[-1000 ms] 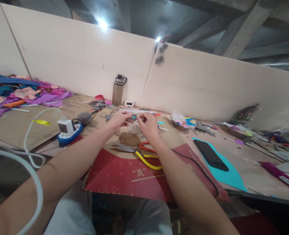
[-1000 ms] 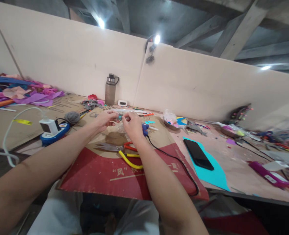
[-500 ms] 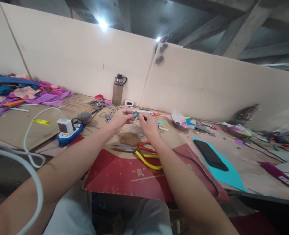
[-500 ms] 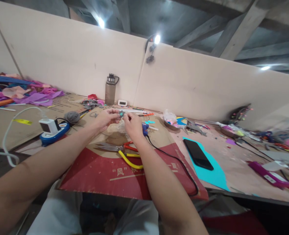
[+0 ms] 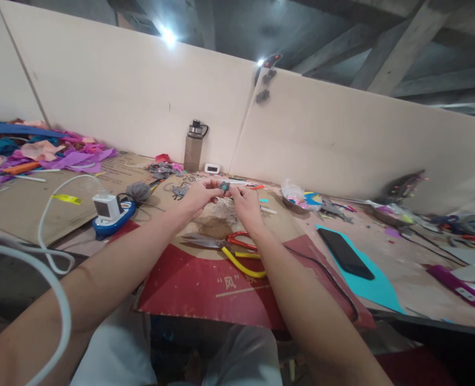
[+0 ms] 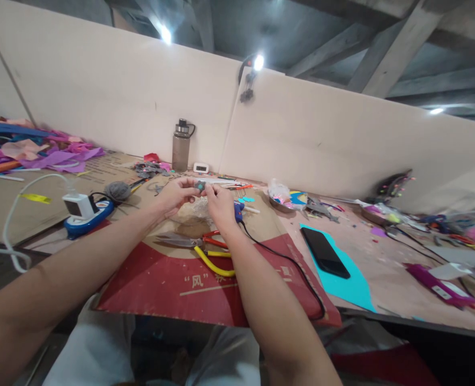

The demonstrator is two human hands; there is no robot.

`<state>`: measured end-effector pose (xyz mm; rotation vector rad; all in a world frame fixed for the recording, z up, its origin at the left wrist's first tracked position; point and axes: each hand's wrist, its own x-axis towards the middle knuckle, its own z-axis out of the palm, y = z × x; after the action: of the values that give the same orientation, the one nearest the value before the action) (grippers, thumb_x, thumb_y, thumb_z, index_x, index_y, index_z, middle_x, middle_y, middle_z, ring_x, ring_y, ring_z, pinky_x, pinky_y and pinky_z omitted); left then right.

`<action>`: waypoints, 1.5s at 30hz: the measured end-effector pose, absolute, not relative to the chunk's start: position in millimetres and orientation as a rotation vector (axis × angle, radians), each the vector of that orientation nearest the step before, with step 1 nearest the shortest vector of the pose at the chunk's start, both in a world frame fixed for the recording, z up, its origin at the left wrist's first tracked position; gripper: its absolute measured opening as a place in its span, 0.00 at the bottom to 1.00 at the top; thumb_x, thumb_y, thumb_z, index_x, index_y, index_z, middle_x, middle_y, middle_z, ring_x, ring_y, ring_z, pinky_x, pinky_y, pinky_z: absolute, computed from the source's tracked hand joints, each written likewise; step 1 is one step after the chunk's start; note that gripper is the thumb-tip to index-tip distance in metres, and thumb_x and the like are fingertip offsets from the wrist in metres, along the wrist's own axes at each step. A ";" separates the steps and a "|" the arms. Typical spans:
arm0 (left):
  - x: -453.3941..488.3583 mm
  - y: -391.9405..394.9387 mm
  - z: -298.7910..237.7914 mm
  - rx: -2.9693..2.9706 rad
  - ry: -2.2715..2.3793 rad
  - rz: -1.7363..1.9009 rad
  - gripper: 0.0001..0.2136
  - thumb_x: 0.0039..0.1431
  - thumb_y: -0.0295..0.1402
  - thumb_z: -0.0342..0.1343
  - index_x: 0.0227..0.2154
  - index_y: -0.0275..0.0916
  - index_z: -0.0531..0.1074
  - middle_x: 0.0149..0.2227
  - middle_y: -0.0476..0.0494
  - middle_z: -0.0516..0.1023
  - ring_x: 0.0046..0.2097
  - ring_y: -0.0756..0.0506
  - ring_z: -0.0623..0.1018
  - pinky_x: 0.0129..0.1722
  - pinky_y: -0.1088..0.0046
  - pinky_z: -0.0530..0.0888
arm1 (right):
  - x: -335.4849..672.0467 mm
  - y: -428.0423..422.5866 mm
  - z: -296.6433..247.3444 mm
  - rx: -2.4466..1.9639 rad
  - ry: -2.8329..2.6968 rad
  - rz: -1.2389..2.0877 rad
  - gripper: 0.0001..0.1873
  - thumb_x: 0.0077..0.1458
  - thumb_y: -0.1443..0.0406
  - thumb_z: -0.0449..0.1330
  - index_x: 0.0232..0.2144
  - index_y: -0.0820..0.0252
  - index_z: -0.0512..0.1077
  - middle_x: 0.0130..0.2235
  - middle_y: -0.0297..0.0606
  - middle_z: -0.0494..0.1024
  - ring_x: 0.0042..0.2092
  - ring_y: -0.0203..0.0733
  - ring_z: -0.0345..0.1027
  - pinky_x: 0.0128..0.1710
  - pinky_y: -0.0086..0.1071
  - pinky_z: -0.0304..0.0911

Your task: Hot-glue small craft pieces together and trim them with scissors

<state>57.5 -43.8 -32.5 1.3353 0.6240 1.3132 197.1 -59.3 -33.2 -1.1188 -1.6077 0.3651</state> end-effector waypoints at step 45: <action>54.8 -46.3 -29.1 1.347 0.685 1.256 0.09 0.39 0.30 0.63 0.26 0.34 0.73 0.26 0.49 0.73 0.28 0.53 0.72 0.27 0.77 0.65 | 198.1 -60.8 -30.1 -1.059 -1.631 0.416 0.06 0.48 0.63 0.53 0.25 0.59 0.66 0.26 0.32 0.70 0.28 0.35 0.61 0.30 0.29 0.56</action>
<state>54.8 -46.3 -29.1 1.3466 0.6851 1.2565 198.1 -60.8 -30.1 -1.0591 -1.6313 0.4163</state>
